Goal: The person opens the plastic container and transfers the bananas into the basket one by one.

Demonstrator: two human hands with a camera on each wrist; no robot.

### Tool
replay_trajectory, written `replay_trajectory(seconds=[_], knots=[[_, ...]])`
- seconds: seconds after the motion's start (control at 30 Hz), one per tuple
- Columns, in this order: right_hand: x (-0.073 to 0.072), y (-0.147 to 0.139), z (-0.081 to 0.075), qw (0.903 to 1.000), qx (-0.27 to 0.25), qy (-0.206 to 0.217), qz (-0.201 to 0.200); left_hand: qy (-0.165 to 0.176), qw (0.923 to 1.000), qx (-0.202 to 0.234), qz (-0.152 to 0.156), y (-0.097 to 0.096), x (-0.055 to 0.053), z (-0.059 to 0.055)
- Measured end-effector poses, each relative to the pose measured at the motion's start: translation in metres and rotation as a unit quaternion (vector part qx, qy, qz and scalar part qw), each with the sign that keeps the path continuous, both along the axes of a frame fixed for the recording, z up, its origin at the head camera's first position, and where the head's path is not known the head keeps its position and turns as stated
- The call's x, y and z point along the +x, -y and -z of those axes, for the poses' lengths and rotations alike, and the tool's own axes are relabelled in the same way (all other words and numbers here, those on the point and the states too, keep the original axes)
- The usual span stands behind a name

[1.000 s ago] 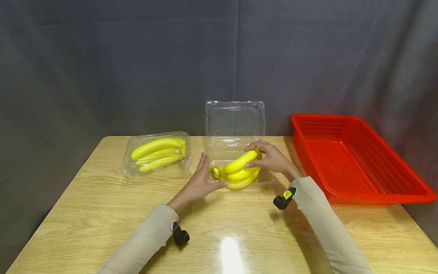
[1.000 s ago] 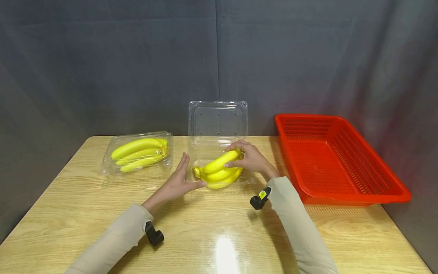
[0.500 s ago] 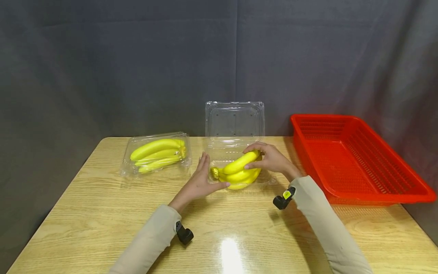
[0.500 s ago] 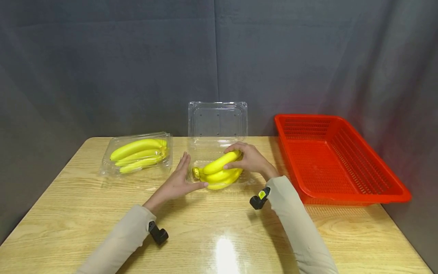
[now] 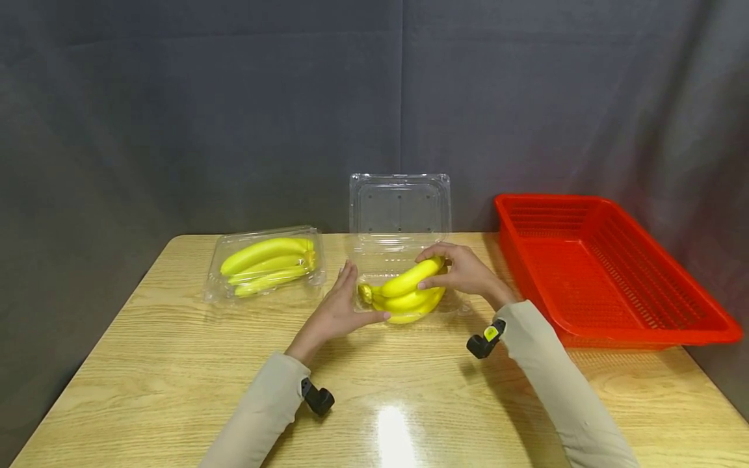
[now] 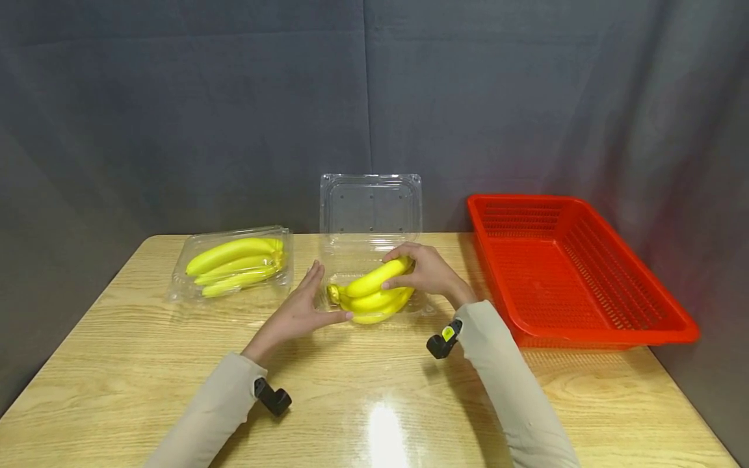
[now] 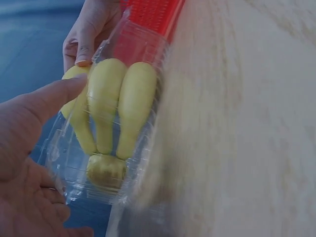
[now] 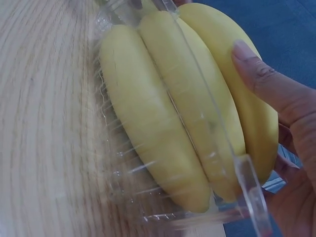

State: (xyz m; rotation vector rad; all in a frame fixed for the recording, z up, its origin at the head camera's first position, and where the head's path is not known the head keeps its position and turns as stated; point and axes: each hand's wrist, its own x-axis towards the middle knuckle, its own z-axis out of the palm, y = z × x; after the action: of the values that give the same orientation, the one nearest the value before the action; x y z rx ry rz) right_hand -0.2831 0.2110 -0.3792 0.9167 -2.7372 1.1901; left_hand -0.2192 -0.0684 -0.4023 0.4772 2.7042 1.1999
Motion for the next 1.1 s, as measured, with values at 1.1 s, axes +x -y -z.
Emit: replay_trajectory(seconds=[1.1], knots=[[0.026, 0.005, -0.012, 0.9908, -0.068, -0.051, 0.105, 0.005, 0.9996, 0.027, -0.01, -0.002, 0.003, 0.003]])
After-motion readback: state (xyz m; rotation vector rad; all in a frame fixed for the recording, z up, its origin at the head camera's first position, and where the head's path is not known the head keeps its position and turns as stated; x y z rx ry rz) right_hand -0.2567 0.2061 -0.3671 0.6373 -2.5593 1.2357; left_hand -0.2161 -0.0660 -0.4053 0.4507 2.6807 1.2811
